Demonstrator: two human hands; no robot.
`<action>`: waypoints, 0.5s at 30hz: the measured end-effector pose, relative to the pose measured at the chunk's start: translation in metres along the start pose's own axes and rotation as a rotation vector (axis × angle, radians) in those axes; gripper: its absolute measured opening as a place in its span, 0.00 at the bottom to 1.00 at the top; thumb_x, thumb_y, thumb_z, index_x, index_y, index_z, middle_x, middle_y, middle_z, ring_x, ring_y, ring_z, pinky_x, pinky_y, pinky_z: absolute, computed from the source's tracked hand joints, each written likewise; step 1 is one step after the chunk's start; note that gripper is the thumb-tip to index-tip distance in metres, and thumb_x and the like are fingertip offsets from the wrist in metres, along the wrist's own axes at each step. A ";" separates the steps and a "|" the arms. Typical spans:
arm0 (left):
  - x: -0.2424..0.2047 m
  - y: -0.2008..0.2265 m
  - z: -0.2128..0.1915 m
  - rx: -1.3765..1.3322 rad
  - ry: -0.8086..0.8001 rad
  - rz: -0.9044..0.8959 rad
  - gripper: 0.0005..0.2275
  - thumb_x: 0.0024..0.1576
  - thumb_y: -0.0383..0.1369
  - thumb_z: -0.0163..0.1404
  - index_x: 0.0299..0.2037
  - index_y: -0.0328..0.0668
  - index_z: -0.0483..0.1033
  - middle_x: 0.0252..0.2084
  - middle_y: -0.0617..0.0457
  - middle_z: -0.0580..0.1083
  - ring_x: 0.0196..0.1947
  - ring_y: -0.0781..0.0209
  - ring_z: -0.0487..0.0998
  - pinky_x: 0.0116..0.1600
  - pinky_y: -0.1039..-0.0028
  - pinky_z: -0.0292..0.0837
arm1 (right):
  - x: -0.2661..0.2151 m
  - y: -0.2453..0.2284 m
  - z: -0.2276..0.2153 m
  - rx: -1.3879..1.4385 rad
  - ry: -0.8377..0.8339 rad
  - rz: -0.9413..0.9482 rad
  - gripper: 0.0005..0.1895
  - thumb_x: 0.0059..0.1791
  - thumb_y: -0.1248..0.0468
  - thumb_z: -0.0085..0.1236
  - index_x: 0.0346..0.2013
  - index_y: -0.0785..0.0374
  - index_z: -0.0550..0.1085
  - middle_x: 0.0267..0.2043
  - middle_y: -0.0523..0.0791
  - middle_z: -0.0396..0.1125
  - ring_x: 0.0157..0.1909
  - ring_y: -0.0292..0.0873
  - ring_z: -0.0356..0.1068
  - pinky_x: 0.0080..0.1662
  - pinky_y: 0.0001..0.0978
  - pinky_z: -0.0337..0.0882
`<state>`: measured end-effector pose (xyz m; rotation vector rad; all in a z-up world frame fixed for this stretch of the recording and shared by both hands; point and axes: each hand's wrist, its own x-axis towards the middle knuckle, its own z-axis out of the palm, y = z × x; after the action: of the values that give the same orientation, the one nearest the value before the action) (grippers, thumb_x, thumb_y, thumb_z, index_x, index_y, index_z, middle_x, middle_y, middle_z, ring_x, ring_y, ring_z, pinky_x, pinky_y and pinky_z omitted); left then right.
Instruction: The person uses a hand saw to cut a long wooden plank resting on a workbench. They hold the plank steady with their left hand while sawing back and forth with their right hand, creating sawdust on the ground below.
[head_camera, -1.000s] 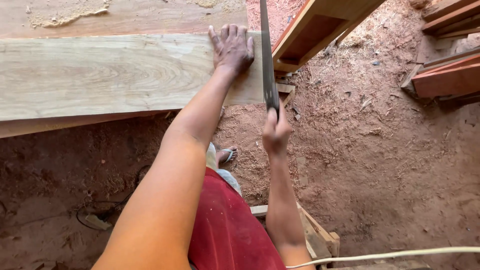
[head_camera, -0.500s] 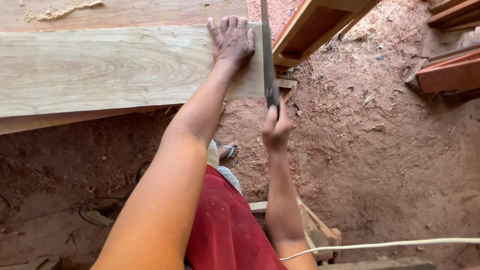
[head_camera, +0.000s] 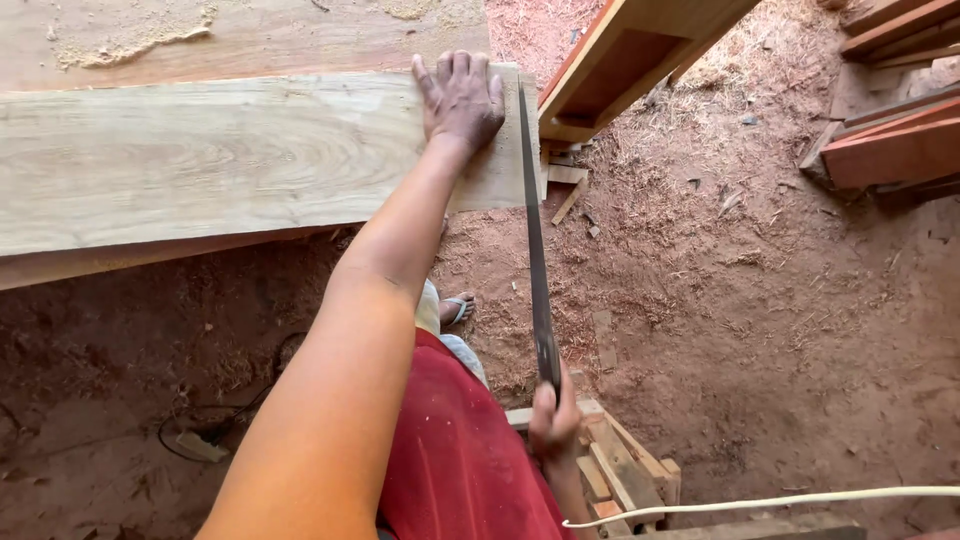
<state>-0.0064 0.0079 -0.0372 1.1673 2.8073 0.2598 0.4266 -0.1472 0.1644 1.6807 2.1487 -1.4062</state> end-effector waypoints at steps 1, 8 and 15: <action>-0.001 0.000 0.004 0.000 -0.001 0.001 0.17 0.66 0.49 0.29 0.53 0.53 0.66 0.54 0.47 0.65 0.57 0.48 0.63 0.67 0.30 0.40 | -0.011 0.037 0.008 0.000 0.000 0.001 0.30 0.53 0.57 0.28 0.67 0.69 0.58 0.25 0.41 0.63 0.17 0.32 0.56 0.17 0.21 0.63; 0.000 -0.001 0.002 -0.043 -0.012 0.012 0.16 0.65 0.48 0.31 0.54 0.52 0.64 0.51 0.46 0.61 0.56 0.48 0.61 0.68 0.29 0.39 | 0.151 -0.089 0.026 0.168 0.107 -0.277 0.25 0.56 0.64 0.33 0.66 0.70 0.61 0.28 0.42 0.62 0.18 0.29 0.54 0.19 0.21 0.58; 0.006 -0.007 0.007 -0.011 0.056 0.021 0.16 0.65 0.50 0.34 0.54 0.55 0.65 0.53 0.47 0.63 0.59 0.46 0.62 0.66 0.32 0.41 | 0.225 -0.140 0.030 0.191 0.176 -0.459 0.25 0.58 0.57 0.36 0.67 0.67 0.63 0.30 0.46 0.71 0.21 0.34 0.63 0.25 0.27 0.69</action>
<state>-0.0144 0.0084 -0.0450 1.2070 2.8390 0.3138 0.2120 -0.0001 0.1071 1.4720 2.7077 -1.6711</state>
